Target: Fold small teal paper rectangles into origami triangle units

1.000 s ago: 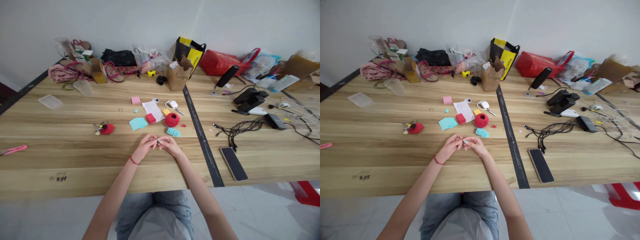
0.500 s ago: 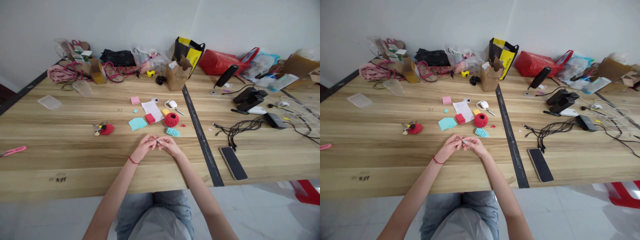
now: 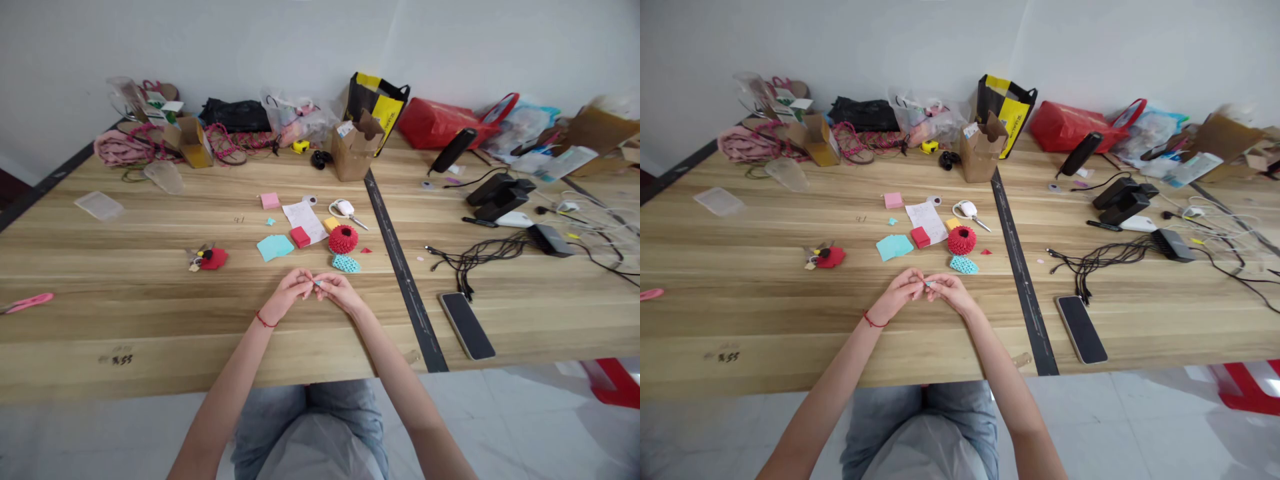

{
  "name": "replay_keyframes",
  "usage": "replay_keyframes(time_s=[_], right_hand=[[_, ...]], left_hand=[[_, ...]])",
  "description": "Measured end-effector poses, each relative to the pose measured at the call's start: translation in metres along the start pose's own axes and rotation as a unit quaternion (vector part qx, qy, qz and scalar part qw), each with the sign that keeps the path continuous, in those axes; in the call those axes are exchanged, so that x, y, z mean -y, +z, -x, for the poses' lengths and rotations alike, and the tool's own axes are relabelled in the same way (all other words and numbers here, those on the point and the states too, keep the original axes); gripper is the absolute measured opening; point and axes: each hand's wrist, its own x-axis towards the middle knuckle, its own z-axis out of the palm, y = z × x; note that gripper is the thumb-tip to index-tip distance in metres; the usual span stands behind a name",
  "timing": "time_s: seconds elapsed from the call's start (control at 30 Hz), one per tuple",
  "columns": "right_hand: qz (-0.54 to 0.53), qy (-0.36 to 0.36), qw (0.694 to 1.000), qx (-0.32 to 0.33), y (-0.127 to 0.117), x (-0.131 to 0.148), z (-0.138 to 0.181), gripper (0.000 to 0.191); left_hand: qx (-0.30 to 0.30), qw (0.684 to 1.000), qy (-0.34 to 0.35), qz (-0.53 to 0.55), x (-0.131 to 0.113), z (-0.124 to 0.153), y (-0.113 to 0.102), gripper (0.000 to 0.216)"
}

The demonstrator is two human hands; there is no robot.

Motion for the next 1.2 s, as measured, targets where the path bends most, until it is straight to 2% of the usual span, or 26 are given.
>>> replay_keyframes(time_s=[0.13, 0.43, 0.6, 0.97, 1.2], right_hand=[[0.005, 0.001, 1.0, 0.0, 0.001, 0.002, 0.0, 0.027], [0.109, -0.011, 0.994, 0.015, -0.004, 0.007, 0.003, 0.026], [0.13, -0.006, 0.991, 0.023, -0.005, 0.011, 0.004, 0.026], [-0.016, 0.033, 0.999, 0.013, 0.001, 0.002, 0.001, 0.029], [-0.018, 0.04, 0.999, 0.019, 0.0, 0.002, 0.0, 0.028]], left_hand=[[-0.007, 1.0, -0.008, -0.013, -0.001, 0.001, -0.001, 0.02], [-0.008, 0.998, -0.034, -0.055, -0.006, 0.002, -0.002, 0.02], [-0.002, 0.996, -0.03, -0.078, -0.008, 0.003, -0.001, 0.02], [0.0, 0.999, -0.007, -0.044, -0.003, 0.002, 0.0, 0.018], [0.01, 0.999, -0.018, -0.04, -0.004, 0.002, -0.002, 0.019]])
